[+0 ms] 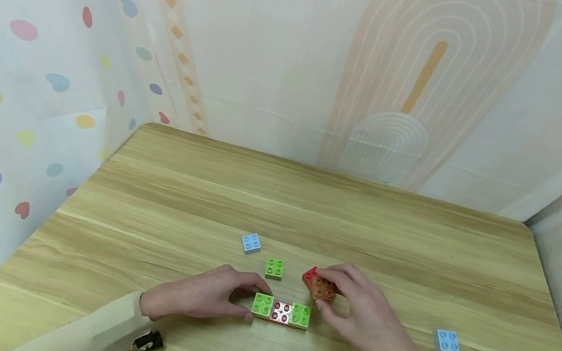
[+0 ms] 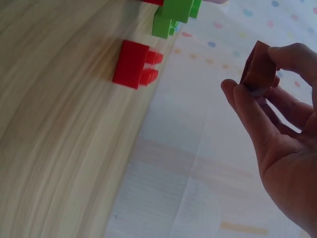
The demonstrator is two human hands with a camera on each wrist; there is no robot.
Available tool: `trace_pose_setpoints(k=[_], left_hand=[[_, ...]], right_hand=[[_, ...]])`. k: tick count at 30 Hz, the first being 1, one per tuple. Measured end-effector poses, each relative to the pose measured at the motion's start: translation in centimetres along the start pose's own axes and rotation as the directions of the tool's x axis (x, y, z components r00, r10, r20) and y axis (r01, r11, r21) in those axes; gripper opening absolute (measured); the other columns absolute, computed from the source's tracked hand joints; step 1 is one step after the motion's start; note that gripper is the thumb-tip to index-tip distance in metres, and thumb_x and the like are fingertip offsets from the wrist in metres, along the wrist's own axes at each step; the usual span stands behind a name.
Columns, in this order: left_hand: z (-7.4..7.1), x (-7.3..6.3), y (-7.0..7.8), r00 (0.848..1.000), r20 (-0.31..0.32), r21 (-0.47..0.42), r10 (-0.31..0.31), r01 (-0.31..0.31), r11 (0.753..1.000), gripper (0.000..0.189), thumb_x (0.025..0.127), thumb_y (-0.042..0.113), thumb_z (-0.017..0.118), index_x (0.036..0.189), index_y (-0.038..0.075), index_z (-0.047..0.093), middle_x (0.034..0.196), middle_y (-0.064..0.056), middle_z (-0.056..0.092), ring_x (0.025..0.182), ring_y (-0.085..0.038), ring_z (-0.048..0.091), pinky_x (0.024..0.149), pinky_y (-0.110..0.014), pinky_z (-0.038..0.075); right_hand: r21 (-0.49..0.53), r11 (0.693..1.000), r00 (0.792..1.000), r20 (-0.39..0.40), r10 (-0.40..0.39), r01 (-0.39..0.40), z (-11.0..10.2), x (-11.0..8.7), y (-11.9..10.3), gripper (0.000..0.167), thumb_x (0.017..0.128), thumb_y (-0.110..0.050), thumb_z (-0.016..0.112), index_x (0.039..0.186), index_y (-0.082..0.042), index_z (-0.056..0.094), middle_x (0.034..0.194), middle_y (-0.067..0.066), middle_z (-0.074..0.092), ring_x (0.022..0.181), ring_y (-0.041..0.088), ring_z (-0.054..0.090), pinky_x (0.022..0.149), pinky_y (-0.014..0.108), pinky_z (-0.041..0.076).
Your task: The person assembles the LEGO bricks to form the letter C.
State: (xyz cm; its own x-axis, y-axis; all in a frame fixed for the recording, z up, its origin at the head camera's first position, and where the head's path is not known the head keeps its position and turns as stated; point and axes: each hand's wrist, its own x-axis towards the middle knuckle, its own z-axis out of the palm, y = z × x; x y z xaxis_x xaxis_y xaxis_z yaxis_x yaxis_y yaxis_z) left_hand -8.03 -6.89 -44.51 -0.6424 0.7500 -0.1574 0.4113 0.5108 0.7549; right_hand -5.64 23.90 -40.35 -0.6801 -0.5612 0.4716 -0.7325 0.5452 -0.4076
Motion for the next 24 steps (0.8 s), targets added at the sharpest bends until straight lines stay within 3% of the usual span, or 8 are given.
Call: trace_pose_setpoints(k=[12, 24], left_hand=[[-0.1, -0.1, -0.3, 1.000, -0.001, -0.066, -0.016, 0.016, 0.998, 0.043, 0.091, 0.014, 0.081, 0.130, 0.014, 0.063, 0.129, 0.000, 0.070, 0.119, -0.006, 0.063, 0.101, -0.022, 0.050], [-0.2, -0.3, -0.4, 1.000, -0.028, -0.044, 0.002, -0.003, 0.999, 0.038, 0.092, 0.013, 0.081, 0.127, 0.012, 0.067, 0.124, -0.002, 0.073, 0.113, -0.005, 0.066, 0.096, -0.020, 0.052]], right_hand=[[0.061, 0.998, 0.998, 0.061, -0.001, -0.002, 1.3, 1.1, -1.2, 0.052, 0.077, 0.001, 0.083, 0.126, -0.007, 0.069, 0.123, 0.004, 0.067, 0.100, 0.018, 0.068, 0.078, 0.030, 0.060], [0.092, 0.995, 0.992, 0.113, -0.049, 0.039, 3.1, 1.9, -1.8, 0.050, 0.076, 0.004, 0.083, 0.123, -0.003, 0.068, 0.121, 0.004, 0.066, 0.101, 0.017, 0.067, 0.083, 0.029, 0.060]])
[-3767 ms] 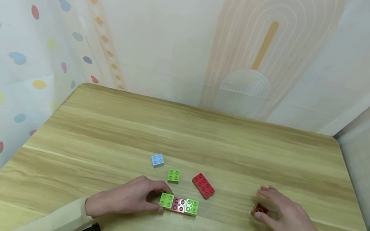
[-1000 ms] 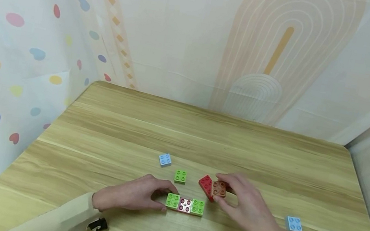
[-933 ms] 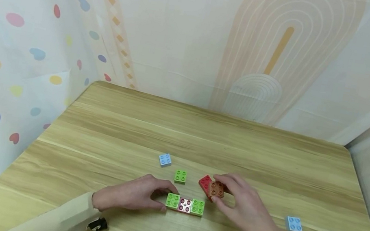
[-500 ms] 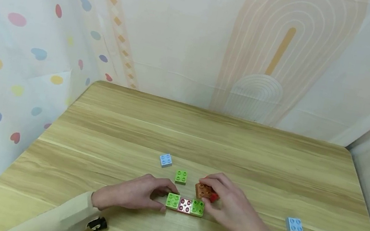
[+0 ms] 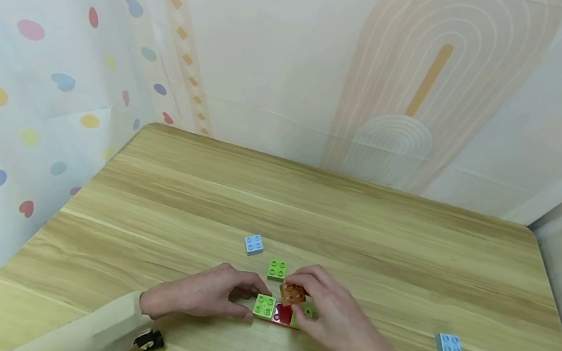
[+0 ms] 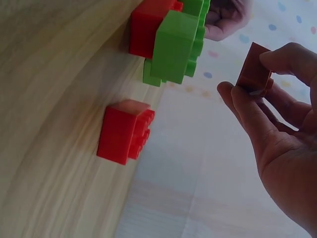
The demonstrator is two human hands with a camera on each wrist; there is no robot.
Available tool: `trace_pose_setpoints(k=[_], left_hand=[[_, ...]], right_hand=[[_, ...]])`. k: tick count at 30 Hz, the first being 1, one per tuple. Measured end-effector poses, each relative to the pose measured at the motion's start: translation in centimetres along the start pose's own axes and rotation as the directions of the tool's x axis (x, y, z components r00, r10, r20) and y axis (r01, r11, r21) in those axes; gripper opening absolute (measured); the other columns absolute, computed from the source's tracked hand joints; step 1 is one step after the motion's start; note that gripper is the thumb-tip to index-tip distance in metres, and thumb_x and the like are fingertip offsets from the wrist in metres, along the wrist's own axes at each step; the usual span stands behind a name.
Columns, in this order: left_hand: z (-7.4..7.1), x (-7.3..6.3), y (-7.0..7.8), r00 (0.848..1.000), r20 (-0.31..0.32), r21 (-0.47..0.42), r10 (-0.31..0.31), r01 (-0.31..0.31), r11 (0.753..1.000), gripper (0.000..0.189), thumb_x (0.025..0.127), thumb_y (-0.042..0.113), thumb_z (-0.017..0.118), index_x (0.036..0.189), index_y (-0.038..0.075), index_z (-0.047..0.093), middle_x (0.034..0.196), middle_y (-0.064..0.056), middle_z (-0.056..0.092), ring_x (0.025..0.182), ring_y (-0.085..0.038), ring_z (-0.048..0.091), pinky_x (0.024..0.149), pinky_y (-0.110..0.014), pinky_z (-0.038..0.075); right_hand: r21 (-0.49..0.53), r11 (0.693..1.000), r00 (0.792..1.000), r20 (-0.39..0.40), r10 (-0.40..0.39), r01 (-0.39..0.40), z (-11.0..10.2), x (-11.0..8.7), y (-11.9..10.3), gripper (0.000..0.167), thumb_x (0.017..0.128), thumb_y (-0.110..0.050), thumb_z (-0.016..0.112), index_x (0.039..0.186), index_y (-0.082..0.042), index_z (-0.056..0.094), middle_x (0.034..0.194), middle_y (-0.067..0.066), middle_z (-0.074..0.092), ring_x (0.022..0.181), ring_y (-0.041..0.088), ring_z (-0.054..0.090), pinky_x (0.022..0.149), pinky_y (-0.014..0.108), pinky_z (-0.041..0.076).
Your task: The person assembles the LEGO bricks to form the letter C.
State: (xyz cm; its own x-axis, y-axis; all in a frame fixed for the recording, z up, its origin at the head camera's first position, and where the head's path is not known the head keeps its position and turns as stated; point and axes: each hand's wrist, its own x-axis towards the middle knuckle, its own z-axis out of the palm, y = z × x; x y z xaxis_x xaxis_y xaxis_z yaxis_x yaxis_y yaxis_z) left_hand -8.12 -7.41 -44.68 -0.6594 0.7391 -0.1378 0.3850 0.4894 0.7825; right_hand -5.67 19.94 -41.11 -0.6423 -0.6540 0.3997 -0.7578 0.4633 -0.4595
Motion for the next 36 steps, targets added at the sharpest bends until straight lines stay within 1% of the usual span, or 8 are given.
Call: trace_pose_setpoints(k=[6, 10, 14, 20, 25, 30, 33, 36], left_hand=[[0.0, 0.1, 0.0, 1.000, 0.004, 0.012, 0.001, -0.001, 1.000, 0.037, 0.092, 0.014, 0.081, 0.127, 0.012, 0.067, 0.125, -0.002, 0.073, 0.114, -0.005, 0.065, 0.096, -0.019, 0.052], [0.0, 0.1, 0.0, 1.000, 0.007, 0.015, -0.003, 0.003, 1.000, 0.037, 0.092, 0.014, 0.080, 0.126, 0.012, 0.067, 0.124, -0.001, 0.073, 0.113, -0.004, 0.065, 0.096, -0.018, 0.051], [0.0, 0.1, 0.0, 1.000, 0.010, 0.017, -0.003, 0.003, 1.000, 0.037, 0.093, 0.014, 0.080, 0.127, 0.011, 0.066, 0.125, -0.001, 0.073, 0.113, -0.003, 0.065, 0.096, -0.018, 0.051], [0.1, 0.2, 0.0, 1.000, 0.010, 0.004, 0.006, -0.006, 1.000, 0.036, 0.092, 0.012, 0.080, 0.126, 0.010, 0.066, 0.126, -0.001, 0.072, 0.115, -0.002, 0.064, 0.097, -0.017, 0.050], [0.2, 0.2, 0.0, 1.000, 0.007, -0.005, 0.011, -0.011, 1.000, 0.035, 0.093, 0.011, 0.079, 0.125, 0.010, 0.066, 0.125, -0.002, 0.072, 0.116, -0.003, 0.064, 0.097, -0.017, 0.050], [0.2, 0.1, -0.1, 1.000, -0.002, 0.010, 0.009, -0.009, 1.000, 0.035, 0.093, 0.013, 0.080, 0.125, 0.010, 0.066, 0.124, 0.000, 0.073, 0.115, -0.003, 0.064, 0.097, -0.018, 0.050], [0.2, 0.1, -0.2, 1.000, -0.006, 0.001, 0.010, -0.010, 1.000, 0.036, 0.093, 0.012, 0.080, 0.126, 0.009, 0.066, 0.124, -0.001, 0.073, 0.115, -0.003, 0.064, 0.097, -0.018, 0.050], [0.2, 0.1, -0.2, 1.000, -0.009, -0.003, 0.021, -0.021, 1.000, 0.037, 0.093, 0.011, 0.080, 0.127, 0.009, 0.066, 0.125, -0.002, 0.073, 0.115, -0.003, 0.064, 0.097, -0.018, 0.051]], right_hand=[[-0.003, 1.000, 0.999, 0.033, -0.002, 0.002, 0.9, 0.2, -0.1, 0.047, 0.077, 0.003, 0.082, 0.122, -0.003, 0.068, 0.121, 0.001, 0.065, 0.102, 0.014, 0.066, 0.085, 0.031, 0.060], [0.005, 1.000, 0.997, 0.072, 0.026, -0.027, 1.3, 0.4, -0.4, 0.045, 0.080, 0.002, 0.080, 0.123, -0.003, 0.067, 0.122, 0.001, 0.065, 0.105, 0.015, 0.065, 0.088, 0.034, 0.059], [0.019, 0.998, 0.993, 0.099, 0.057, -0.059, 1.6, 0.6, -0.7, 0.045, 0.083, 0.002, 0.079, 0.125, -0.004, 0.067, 0.123, 0.002, 0.065, 0.107, 0.015, 0.064, 0.089, 0.035, 0.059], [0.008, 0.997, 0.993, 0.097, 0.070, -0.071, 2.4, 0.6, -0.9, 0.045, 0.083, -0.001, 0.083, 0.125, -0.003, 0.067, 0.122, 0.004, 0.066, 0.104, 0.013, 0.063, 0.088, 0.033, 0.059], [0.008, 0.995, 0.991, 0.094, 0.097, -0.098, 2.8, 0.7, -1.2, 0.043, 0.085, -0.008, 0.086, 0.123, -0.004, 0.066, 0.118, 0.003, 0.068, 0.101, 0.011, 0.062, 0.085, 0.031, 0.058], [0.018, 0.988, 0.981, 0.130, 0.147, -0.150, 3.0, 0.9, -1.4, 0.037, 0.088, -0.014, 0.084, 0.121, -0.009, 0.067, 0.113, -0.001, 0.069, 0.098, 0.008, 0.063, 0.085, 0.031, 0.058], [0.023, 0.988, 0.979, 0.143, 0.147, -0.151, 3.2, 1.0, -1.3, 0.034, 0.089, -0.015, 0.084, 0.118, -0.011, 0.068, 0.109, -0.004, 0.069, 0.096, 0.007, 0.064, 0.084, 0.031, 0.059], [0.018, 0.991, 0.983, 0.137, 0.125, -0.129, 3.3, 1.0, -1.3, 0.030, 0.088, -0.015, 0.084, 0.114, -0.011, 0.068, 0.106, -0.005, 0.069, 0.094, 0.007, 0.064, 0.082, 0.029, 0.058]])
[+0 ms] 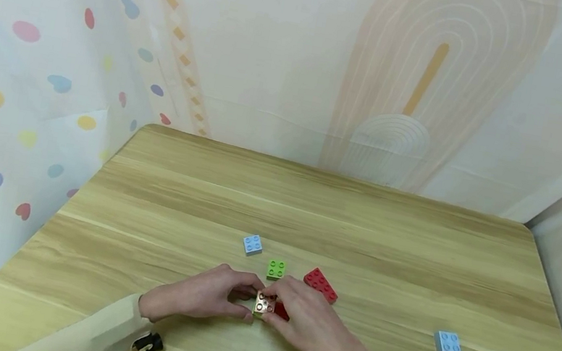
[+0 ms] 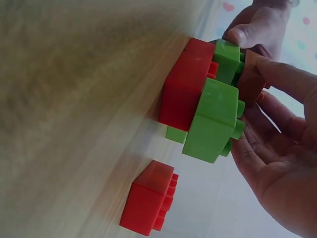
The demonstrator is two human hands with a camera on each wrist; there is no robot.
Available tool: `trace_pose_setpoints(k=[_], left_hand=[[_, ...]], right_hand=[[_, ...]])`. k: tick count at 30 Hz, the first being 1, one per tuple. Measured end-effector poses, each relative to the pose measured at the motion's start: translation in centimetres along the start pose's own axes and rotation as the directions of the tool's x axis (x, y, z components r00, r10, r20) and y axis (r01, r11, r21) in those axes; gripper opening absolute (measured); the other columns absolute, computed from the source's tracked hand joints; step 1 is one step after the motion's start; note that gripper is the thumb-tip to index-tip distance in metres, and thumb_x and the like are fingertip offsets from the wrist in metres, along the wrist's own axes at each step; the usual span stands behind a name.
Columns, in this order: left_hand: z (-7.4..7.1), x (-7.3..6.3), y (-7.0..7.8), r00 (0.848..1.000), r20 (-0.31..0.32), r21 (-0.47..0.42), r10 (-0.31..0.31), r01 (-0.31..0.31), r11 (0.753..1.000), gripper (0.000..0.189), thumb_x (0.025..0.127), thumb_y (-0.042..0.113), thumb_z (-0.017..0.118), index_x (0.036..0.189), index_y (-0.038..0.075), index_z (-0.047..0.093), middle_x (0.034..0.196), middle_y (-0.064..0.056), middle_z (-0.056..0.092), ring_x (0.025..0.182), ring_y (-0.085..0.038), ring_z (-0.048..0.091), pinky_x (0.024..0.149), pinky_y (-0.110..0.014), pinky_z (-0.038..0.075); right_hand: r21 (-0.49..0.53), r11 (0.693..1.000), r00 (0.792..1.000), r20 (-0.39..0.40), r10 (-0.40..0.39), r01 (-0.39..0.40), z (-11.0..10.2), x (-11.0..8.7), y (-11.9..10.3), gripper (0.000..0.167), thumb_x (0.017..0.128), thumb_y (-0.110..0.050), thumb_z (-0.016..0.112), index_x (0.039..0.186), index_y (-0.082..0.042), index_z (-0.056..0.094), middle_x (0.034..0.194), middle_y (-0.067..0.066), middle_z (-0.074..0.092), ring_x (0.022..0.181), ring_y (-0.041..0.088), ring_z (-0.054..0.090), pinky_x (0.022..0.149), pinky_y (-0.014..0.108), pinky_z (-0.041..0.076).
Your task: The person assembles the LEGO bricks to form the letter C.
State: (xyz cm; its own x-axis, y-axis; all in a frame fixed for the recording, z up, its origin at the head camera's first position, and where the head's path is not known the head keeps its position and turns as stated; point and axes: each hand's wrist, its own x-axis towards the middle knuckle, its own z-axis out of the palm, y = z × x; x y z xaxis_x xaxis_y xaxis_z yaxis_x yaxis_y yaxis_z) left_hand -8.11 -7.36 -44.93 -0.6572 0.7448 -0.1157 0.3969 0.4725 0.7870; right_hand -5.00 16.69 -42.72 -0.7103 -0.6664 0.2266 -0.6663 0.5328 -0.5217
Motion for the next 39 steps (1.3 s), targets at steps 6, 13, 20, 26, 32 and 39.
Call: trace_pose_setpoints(k=[6, 13, 20, 26, 32, 39], left_hand=[[0.0, 0.0, 0.0, 1.000, -0.007, 0.011, 0.014, -0.014, 1.000, 0.037, 0.092, 0.011, 0.080, 0.126, 0.009, 0.067, 0.123, 0.000, 0.074, 0.114, -0.002, 0.064, 0.097, -0.018, 0.050], [-0.1, 0.1, 0.0, 1.000, -0.008, 0.029, 0.011, -0.011, 1.000, 0.037, 0.092, 0.012, 0.081, 0.126, 0.010, 0.067, 0.122, 0.001, 0.074, 0.114, -0.002, 0.064, 0.097, -0.018, 0.050], [0.0, 0.0, 0.0, 1.000, 0.000, 0.014, 0.010, -0.010, 1.000, 0.035, 0.092, 0.012, 0.080, 0.125, 0.010, 0.067, 0.122, 0.002, 0.074, 0.114, -0.002, 0.064, 0.098, -0.018, 0.050], [0.1, 0.1, 0.3, 1.000, 0.008, 0.023, 0.013, -0.013, 1.000, 0.034, 0.093, 0.013, 0.079, 0.125, 0.010, 0.067, 0.122, 0.003, 0.073, 0.115, -0.001, 0.063, 0.100, -0.019, 0.049], [-0.1, -0.1, 0.8, 0.999, 0.045, 0.121, 0.011, -0.017, 0.993, 0.040, 0.093, 0.019, 0.080, 0.130, 0.012, 0.065, 0.124, 0.006, 0.072, 0.113, 0.000, 0.062, 0.102, -0.022, 0.049], [-0.3, -0.6, 0.9, 0.999, 0.043, 0.126, -0.013, 0.007, 0.992, 0.046, 0.094, 0.023, 0.079, 0.136, 0.011, 0.062, 0.130, 0.003, 0.069, 0.117, -0.004, 0.062, 0.104, -0.026, 0.049]], right_hand=[[-0.016, 0.999, 0.999, -0.018, -0.036, 0.036, 0.3, 0.1, 0.1, 0.027, 0.088, -0.016, 0.084, 0.110, -0.012, 0.070, 0.105, -0.005, 0.068, 0.092, 0.008, 0.064, 0.081, 0.027, 0.057], [-0.020, 0.999, 0.999, 0.005, -0.036, 0.036, 0.2, 0.3, 0.0, 0.020, 0.091, -0.019, 0.082, 0.108, -0.014, 0.072, 0.105, -0.008, 0.067, 0.091, 0.006, 0.060, 0.080, 0.026, 0.056], [-0.022, 0.999, 0.999, 0.032, -0.029, 0.029, 0.2, 0.4, 0.0, 0.019, 0.089, -0.019, 0.083, 0.105, -0.014, 0.073, 0.102, -0.010, 0.064, 0.087, 0.004, 0.057, 0.077, 0.022, 0.054], [-0.034, 0.999, 0.999, 0.028, -0.021, 0.022, 0.0, 0.1, -0.1, 0.020, 0.088, -0.017, 0.085, 0.103, -0.015, 0.072, 0.100, -0.010, 0.063, 0.085, 0.001, 0.055, 0.074, 0.021, 0.053], [-0.042, 0.999, 1.000, 0.027, 0.010, -0.009, 0.0, -0.2, -0.3, 0.024, 0.088, -0.019, 0.084, 0.108, -0.014, 0.071, 0.102, -0.009, 0.065, 0.088, 0.003, 0.058, 0.076, 0.024, 0.055], [-0.058, 0.986, 0.986, 0.044, 0.158, -0.155, -0.3, -0.4, -0.7, 0.051, 0.090, -0.031, 0.081, 0.132, -0.005, 0.067, 0.126, 0.006, 0.072, 0.113, 0.019, 0.069, 0.093, 0.040, 0.059]])
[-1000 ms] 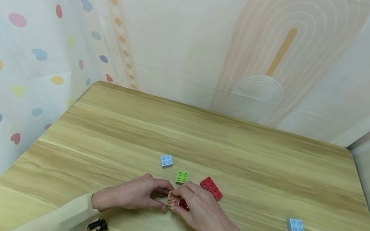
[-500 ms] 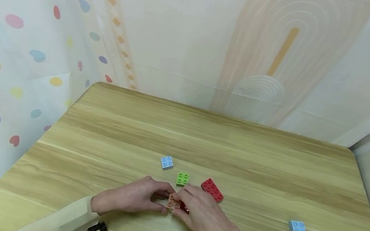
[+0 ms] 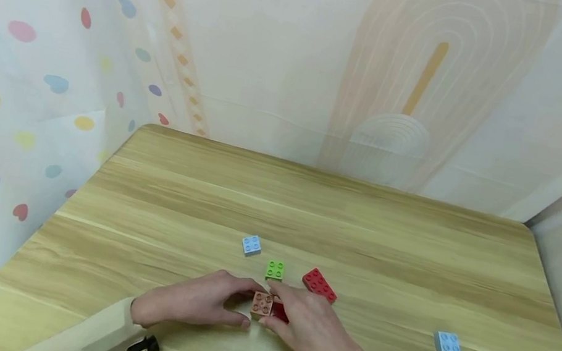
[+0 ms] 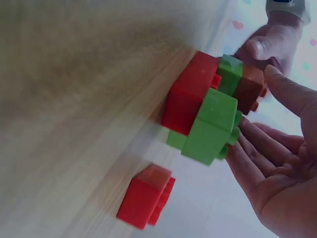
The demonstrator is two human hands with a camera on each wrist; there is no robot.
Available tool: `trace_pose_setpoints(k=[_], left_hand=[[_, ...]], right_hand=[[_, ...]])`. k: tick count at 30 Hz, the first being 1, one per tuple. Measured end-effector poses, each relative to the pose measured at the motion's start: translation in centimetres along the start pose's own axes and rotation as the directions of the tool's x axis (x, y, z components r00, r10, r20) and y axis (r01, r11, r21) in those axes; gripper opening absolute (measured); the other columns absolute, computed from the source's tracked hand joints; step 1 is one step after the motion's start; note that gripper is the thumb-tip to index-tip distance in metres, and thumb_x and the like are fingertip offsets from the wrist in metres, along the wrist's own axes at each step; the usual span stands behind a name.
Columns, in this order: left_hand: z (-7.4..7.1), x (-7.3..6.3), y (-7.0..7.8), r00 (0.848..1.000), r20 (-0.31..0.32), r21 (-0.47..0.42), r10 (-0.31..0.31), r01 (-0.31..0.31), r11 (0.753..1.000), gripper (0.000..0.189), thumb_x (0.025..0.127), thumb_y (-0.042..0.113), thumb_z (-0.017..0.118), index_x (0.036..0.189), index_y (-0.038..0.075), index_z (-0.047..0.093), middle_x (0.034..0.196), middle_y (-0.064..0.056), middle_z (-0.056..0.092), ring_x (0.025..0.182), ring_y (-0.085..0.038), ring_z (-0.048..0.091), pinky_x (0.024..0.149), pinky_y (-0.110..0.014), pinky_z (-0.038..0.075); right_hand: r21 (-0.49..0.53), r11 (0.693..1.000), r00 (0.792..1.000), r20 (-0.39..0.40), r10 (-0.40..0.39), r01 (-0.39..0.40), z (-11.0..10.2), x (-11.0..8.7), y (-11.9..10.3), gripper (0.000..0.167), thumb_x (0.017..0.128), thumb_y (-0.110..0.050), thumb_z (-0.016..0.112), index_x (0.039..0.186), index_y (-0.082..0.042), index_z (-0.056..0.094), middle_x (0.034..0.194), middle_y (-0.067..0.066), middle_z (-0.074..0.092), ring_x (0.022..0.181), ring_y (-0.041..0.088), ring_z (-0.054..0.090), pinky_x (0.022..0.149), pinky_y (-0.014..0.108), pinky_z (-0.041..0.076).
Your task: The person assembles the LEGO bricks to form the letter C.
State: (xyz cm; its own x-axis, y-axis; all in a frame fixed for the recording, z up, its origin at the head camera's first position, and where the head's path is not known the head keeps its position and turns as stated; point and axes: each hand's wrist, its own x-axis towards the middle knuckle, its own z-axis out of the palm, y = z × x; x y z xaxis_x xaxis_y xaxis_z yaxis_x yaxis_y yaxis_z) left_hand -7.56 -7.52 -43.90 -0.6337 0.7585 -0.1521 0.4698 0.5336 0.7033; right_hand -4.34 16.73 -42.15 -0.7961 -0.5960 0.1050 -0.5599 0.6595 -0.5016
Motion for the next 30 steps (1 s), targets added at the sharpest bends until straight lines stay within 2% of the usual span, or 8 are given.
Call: trace_pose_setpoints(k=[3, 6, 8, 11, 19, 25, 30], left_hand=[[0.0, -0.1, -0.1, 1.000, -0.009, -0.007, -0.011, 0.011, 1.000, 0.052, 0.094, 0.026, 0.079, 0.139, 0.009, 0.059, 0.134, -0.001, 0.068, 0.122, -0.009, 0.062, 0.107, -0.028, 0.048], [0.0, -0.2, -0.1, 0.999, -0.039, 0.000, -0.018, 0.018, 1.000, 0.056, 0.093, 0.028, 0.079, 0.141, 0.008, 0.058, 0.137, -0.004, 0.066, 0.126, -0.014, 0.061, 0.109, -0.032, 0.047], [0.1, -0.3, 0.0, 0.997, -0.070, -0.001, -0.017, 0.017, 1.000, 0.056, 0.093, 0.028, 0.080, 0.140, 0.008, 0.059, 0.137, -0.003, 0.066, 0.126, -0.015, 0.061, 0.110, -0.033, 0.047], [0.2, -0.3, 0.2, 0.993, -0.116, -0.022, -0.011, 0.008, 1.000, 0.052, 0.092, 0.028, 0.081, 0.136, 0.009, 0.061, 0.133, -0.001, 0.067, 0.122, -0.012, 0.062, 0.107, -0.031, 0.048], [0.6, 0.1, 0.6, 0.980, -0.194, -0.057, 0.031, -0.043, 0.997, 0.047, 0.088, 0.024, 0.085, 0.128, 0.009, 0.065, 0.124, 0.001, 0.069, 0.112, -0.010, 0.064, 0.100, -0.030, 0.053], [1.0, 0.3, 0.8, 0.970, -0.233, -0.027, 0.074, -0.083, 0.996, 0.039, 0.087, 0.018, 0.085, 0.121, 0.012, 0.067, 0.114, 0.004, 0.070, 0.103, -0.004, 0.063, 0.095, -0.027, 0.054], [1.3, 0.6, 1.0, 0.966, -0.245, -0.038, 0.078, -0.090, 0.995, 0.034, 0.089, 0.015, 0.084, 0.118, 0.013, 0.068, 0.110, 0.005, 0.070, 0.100, -0.002, 0.063, 0.091, -0.023, 0.055]], right_hand=[[-0.004, 0.999, 0.998, -0.031, 0.049, -0.049, -0.6, -0.6, 0.3, 0.054, 0.093, -0.035, 0.078, 0.136, -0.006, 0.065, 0.131, 0.006, 0.071, 0.117, 0.023, 0.068, 0.097, 0.045, 0.057], [-0.025, 0.999, 0.991, -0.128, 0.027, -0.030, -1.2, -1.3, 1.1, 0.045, 0.095, -0.032, 0.076, 0.133, -0.009, 0.068, 0.128, 0.004, 0.072, 0.115, 0.024, 0.069, 0.095, 0.046, 0.057], [-0.039, 0.999, 0.980, -0.201, -0.006, -0.002, -1.5, -1.7, 1.9, 0.040, 0.094, -0.027, 0.077, 0.130, -0.009, 0.070, 0.125, 0.005, 0.073, 0.113, 0.025, 0.069, 0.094, 0.046, 0.058], [-0.044, 0.999, 0.968, -0.252, -0.014, 0.003, -1.9, -2.0, 3.0, 0.036, 0.093, -0.021, 0.079, 0.126, -0.008, 0.073, 0.123, 0.008, 0.073, 0.113, 0.028, 0.069, 0.093, 0.048, 0.058], [-0.004, 0.995, 0.974, -0.204, 0.097, -0.100, -2.6, -2.2, 5.1, 0.033, 0.096, -0.020, 0.076, 0.126, -0.007, 0.072, 0.127, 0.011, 0.071, 0.117, 0.033, 0.067, 0.097, 0.054, 0.056], [0.023, 0.995, 0.976, -0.192, 0.103, -0.100, -2.7, -2.0, 6.2, 0.033, 0.096, -0.016, 0.075, 0.127, -0.005, 0.071, 0.127, 0.012, 0.071, 0.118, 0.034, 0.066, 0.099, 0.054, 0.054], [0.020, 0.995, 0.982, -0.161, 0.098, -0.096, -2.8, -1.5, 6.4, 0.034, 0.097, -0.017, 0.074, 0.128, -0.005, 0.070, 0.129, 0.012, 0.071, 0.121, 0.034, 0.065, 0.101, 0.055, 0.052]])
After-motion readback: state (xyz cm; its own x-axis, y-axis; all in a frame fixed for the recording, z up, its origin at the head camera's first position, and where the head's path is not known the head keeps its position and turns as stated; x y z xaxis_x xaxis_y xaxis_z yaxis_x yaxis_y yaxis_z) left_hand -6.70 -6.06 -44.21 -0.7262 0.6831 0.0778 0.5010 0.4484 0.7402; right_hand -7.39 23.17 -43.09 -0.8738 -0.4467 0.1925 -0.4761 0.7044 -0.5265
